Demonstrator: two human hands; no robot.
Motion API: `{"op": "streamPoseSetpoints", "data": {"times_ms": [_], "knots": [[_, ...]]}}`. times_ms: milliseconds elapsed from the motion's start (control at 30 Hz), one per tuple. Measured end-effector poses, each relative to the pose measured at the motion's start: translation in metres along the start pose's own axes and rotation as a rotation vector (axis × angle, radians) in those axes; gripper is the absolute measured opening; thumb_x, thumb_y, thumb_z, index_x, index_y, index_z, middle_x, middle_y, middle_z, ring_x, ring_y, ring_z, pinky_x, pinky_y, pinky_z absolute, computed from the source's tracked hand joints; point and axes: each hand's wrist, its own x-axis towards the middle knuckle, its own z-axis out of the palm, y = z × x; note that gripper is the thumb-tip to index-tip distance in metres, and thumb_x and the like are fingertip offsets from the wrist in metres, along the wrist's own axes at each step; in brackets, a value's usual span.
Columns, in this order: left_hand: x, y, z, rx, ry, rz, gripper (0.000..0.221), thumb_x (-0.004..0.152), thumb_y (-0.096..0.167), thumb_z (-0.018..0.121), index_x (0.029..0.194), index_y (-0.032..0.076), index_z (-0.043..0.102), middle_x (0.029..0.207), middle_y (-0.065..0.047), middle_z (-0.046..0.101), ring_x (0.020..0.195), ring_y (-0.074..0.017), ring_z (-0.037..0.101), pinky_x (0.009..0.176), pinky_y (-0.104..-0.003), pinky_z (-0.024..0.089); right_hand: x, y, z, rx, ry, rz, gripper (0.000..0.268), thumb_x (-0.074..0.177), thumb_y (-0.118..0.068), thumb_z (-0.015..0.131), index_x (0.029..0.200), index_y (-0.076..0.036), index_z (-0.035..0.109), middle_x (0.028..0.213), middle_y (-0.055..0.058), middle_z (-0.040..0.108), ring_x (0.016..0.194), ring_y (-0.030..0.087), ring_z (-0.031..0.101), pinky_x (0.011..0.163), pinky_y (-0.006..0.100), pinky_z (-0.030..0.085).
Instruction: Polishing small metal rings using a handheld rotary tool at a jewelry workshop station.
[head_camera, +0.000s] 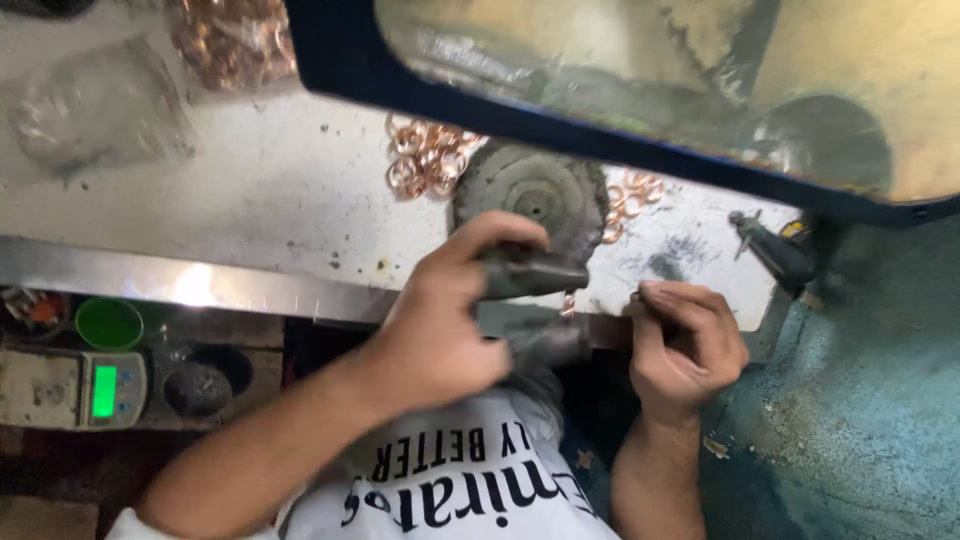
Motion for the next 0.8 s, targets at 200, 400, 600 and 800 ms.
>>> {"op": "streamPoseSetpoints", "data": {"times_ms": [200,400,600,800], "knots": [[-0.014,0.001,0.06,-1.136,0.138,-0.519,0.012,0.087,0.016,0.075,0.092,0.006,0.07,0.074,-0.004,0.062,0.066,-0.0115,0.056,0.055,-0.028,0.041,0.006,-0.006,-0.003,-0.015,0.0,0.011,0.012,0.089,0.013,0.077,0.094,0.006,0.069,0.095,0.021,0.071,0.087,0.03,0.072,0.081,0.037,0.061],[0.0,-0.034,0.068,-1.166,0.339,-0.432,0.025,0.084,0.016,0.077,0.098,-0.003,0.071,0.068,-0.013,0.067,0.051,-0.018,0.061,0.042,-0.028,0.05,0.016,-0.009,-0.007,0.1,0.068,0.032,0.016,0.079,0.019,0.081,0.084,0.005,0.074,0.079,0.02,0.072,0.063,0.031,0.072,0.053,0.037,0.057],[0.009,0.001,0.019,-0.13,-0.026,0.114,0.064,0.076,0.0,0.088,0.127,-0.001,0.05,0.115,-0.022,0.072,0.109,-0.0336,0.077,0.095,-0.038,0.069,0.01,-0.008,-0.007,0.037,-0.003,0.012,0.008,0.089,0.008,0.076,0.093,0.006,0.071,0.094,0.02,0.072,0.087,0.029,0.072,0.082,0.036,0.061],[0.027,0.032,-0.017,0.896,-0.282,0.5,0.025,0.069,0.003,0.082,0.086,-0.007,0.067,0.109,-0.021,0.071,0.096,-0.0377,0.068,0.068,-0.044,0.06,0.009,-0.006,-0.007,0.04,-0.009,-0.018,0.01,0.087,0.007,0.079,0.093,0.006,0.071,0.093,0.019,0.072,0.086,0.028,0.073,0.082,0.035,0.063]]}}
